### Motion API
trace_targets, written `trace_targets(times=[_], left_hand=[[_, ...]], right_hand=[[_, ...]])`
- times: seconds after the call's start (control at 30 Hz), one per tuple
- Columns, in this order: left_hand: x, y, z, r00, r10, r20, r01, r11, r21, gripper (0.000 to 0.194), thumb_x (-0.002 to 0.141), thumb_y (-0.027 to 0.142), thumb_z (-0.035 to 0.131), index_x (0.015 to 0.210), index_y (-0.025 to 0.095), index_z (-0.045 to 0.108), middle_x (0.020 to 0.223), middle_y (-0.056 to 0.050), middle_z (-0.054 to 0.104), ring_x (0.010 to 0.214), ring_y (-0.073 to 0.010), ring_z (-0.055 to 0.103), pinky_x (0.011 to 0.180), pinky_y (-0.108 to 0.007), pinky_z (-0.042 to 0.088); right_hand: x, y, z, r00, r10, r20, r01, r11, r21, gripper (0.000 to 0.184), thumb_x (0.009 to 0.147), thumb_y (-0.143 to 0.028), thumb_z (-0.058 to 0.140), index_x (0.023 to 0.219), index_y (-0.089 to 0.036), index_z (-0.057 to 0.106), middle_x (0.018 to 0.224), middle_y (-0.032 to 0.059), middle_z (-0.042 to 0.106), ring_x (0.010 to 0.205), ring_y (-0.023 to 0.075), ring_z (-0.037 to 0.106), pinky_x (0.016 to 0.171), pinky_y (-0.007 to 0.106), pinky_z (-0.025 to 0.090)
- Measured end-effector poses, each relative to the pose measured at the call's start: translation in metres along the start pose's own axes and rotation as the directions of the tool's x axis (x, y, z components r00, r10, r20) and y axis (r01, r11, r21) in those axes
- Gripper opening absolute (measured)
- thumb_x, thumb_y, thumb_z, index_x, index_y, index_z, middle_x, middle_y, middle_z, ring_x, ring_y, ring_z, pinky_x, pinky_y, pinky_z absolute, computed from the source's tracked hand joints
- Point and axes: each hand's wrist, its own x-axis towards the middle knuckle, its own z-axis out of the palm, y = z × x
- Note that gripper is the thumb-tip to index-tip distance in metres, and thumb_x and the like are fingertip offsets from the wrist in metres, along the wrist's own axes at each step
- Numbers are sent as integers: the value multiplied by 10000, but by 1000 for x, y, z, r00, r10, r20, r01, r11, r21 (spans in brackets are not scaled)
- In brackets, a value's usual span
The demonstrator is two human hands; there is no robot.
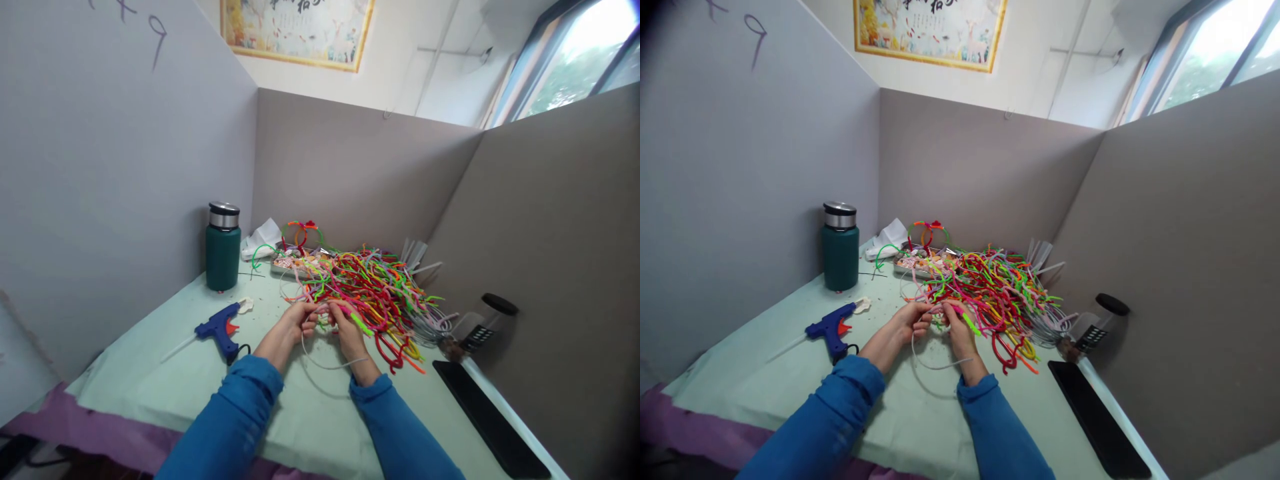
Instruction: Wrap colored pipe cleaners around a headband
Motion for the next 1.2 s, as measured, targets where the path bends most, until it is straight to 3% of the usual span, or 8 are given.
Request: trace_targets(times=[0.17, 0.3, 0.43, 0.53, 0.67, 0.93, 1.2], left_hand=[[6, -9, 3, 975, 153, -163, -137, 985, 108, 196, 775, 306, 530, 662, 153, 486, 444, 77, 376, 287, -25, 228, 304, -175, 189], [10, -14, 6, 880, 371, -295, -293, 915, 276, 234, 789, 371, 513, 722, 148, 519, 531, 48, 504, 295, -33, 321, 323, -182, 256], [9, -13, 6, 786, 553, -277, -393, 792, 468, 167, 735, 274, 592, 860, 164, 600, 675, 16, 610, 408, -64, 469, 419, -190, 370], [7, -12, 7, 716, 662, -222, -440, 675, 592, 191, 705, 191, 630, 893, 190, 659, 818, -23, 659, 662, -120, 587, 621, -224, 452], [7, -13, 7, 648, 742, -171, -451, 555, 699, 185, 725, 171, 626, 890, 212, 697, 937, -39, 666, 879, -164, 586, 794, -262, 438], [8, -11, 5, 609, 779, -148, -421, 476, 772, 155, 777, 271, 608, 837, 201, 733, 828, -50, 683, 759, -143, 598, 716, -237, 437], [3, -9, 9, 631, 767, -120, -427, 472, 772, 163, 788, 237, 578, 821, 196, 732, 804, -49, 675, 741, -146, 579, 684, -233, 408]], right_hand=[[0, -1, 0, 999, -1, -33, 1, 1000, -15, 235, 762, -394, 599, 805, -173, 667, 648, 11, 616, 532, 130, 506, 484, 242, 402], [2, 0, 0, 994, 3, -105, -5, 1000, -14, 245, 758, -387, 597, 829, -164, 671, 676, 23, 625, 510, 122, 490, 466, 241, 390], [5, 4, 1, 990, 26, -141, -24, 1000, 14, 276, 762, -388, 583, 871, -149, 666, 681, 34, 632, 483, 118, 482, 440, 239, 379], [6, 5, 1, 991, 38, -130, -33, 999, 36, 296, 744, -388, 601, 903, -150, 675, 677, 37, 641, 479, 122, 487, 436, 241, 374], [5, 1, 1, 992, 40, -117, -33, 998, 58, 327, 721, -384, 631, 950, -158, 686, 635, 29, 642, 478, 131, 494, 441, 245, 372], [2, -5, -1, 995, -16, -102, 19, 999, 34, 239, 759, -339, 602, 890, -161, 694, 765, 49, 688, 560, 145, 551, 529, 273, 430], [2, -4, -3, 995, -39, -93, 40, 999, 8, 209, 780, -321, 584, 893, -169, 674, 741, 44, 677, 622, 164, 570, 560, 271, 431]])
